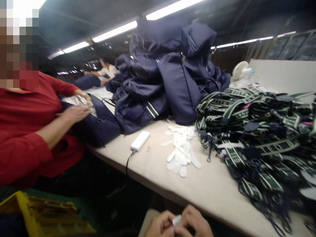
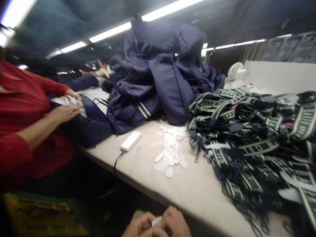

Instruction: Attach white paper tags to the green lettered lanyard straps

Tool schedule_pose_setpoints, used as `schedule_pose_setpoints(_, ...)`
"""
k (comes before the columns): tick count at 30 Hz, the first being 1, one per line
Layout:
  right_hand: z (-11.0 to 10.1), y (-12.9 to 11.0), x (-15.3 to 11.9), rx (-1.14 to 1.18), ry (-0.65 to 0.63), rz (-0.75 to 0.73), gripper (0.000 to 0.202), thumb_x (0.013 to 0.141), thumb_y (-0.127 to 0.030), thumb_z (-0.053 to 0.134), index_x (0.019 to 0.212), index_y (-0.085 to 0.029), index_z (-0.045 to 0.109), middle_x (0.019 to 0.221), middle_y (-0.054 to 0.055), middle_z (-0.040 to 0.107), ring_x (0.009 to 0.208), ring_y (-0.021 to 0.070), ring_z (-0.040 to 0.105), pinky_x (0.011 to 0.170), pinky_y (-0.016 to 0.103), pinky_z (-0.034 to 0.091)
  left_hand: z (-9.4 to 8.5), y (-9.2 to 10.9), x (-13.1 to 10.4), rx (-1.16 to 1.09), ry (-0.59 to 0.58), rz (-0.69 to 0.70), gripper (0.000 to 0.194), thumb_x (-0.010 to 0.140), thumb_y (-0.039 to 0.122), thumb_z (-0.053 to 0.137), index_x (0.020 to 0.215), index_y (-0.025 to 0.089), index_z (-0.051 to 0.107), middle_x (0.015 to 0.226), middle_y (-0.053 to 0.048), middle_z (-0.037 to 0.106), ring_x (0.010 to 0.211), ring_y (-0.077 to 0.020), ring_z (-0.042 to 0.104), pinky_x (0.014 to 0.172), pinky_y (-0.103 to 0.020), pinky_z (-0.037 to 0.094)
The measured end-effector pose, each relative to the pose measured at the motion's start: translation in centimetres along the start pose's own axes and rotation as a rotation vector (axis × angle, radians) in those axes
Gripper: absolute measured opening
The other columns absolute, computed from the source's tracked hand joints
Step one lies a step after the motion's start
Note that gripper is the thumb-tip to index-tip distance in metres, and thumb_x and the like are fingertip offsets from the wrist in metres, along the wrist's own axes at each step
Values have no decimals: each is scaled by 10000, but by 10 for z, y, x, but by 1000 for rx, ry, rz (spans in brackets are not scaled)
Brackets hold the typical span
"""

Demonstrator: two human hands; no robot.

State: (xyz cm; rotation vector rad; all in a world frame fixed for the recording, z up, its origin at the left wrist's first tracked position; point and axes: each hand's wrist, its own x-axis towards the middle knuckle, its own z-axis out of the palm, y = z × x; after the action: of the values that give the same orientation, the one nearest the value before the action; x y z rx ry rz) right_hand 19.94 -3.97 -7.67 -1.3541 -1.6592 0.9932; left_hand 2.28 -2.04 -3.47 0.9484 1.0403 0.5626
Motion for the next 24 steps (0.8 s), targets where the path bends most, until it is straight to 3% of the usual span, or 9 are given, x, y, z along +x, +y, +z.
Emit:
schedule_pose_setpoints(2, 0, -1, -2, 17, 94, 52, 230, 843, -315, 731, 652, -246, 623, 740, 27, 608, 799, 224, 592, 765, 384, 478, 5, -4, 5, -31, -14, 0, 354, 726, 509, 791, 840, 193, 681, 854, -34, 708, 921, -246, 653, 867, -340, 479)
schedule_pose_setpoints(5, -2, -1, 0, 49, 163, 39, 177, 861, -296, 726, 711, -214, 681, 813, 36, 658, 845, 204, 591, 820, 371, 438, 6, -8, 17, 77, 40, 34, 320, 758, 441, 744, 918, 170, 684, 866, -53, 731, 884, -241, 670, 822, -316, 482)
schedule_pose_setpoints(10, -4, -2, 6, 22, 159, 40, 128, 917, -240, 650, 815, -213, 722, 869, 50, 678, 879, 196, 601, 836, 354, 429, 4, -11, 28, 49, 107, -21, 374, 695, 421, 770, 946, 155, 694, 890, -72, 742, 822, -226, 678, 725, -280, 501)
schedule_pose_setpoints(16, -7, -5, 5, 49, 117, 116, 104, 902, -169, 613, 833, -193, 688, 1064, 72, 694, 984, 202, 629, 897, 336, 421, 4, -12, 26, 109, 108, 14, 366, 777, 424, 728, 1016, 151, 681, 921, -80, 746, 856, -226, 688, 754, -275, 507)
schedule_pose_setpoints(18, -8, -3, 7, 78, 63, 190, 95, 899, -204, 615, 830, -195, 679, 1002, 53, 710, 917, 198, 631, 852, 326, 426, 3, -13, 25, 144, 107, 22, 371, 802, 441, 709, 1032, 151, 681, 943, -88, 746, 865, -231, 686, 746, -275, 508)
schedule_pose_setpoints(21, -11, 4, 9, 222, -9, 284, 157, 887, -294, 620, 776, -187, 650, 758, 4, 657, 716, 165, 574, 702, 285, 415, 2, -14, 24, 168, 98, 13, 366, 831, 444, 679, 1055, 154, 680, 933, -86, 745, 848, -227, 683, 732, -276, 510)
schedule_pose_setpoints(24, -12, 9, 9, 385, -14, 313, 221, 866, -352, 621, 730, -178, 617, 697, -14, 599, 660, 142, 521, 649, 262, 395, 2, -11, 25, 148, 87, -8, 374, 830, 424, 669, 1083, 148, 660, 872, -72, 735, 804, -213, 676, 707, -269, 502)
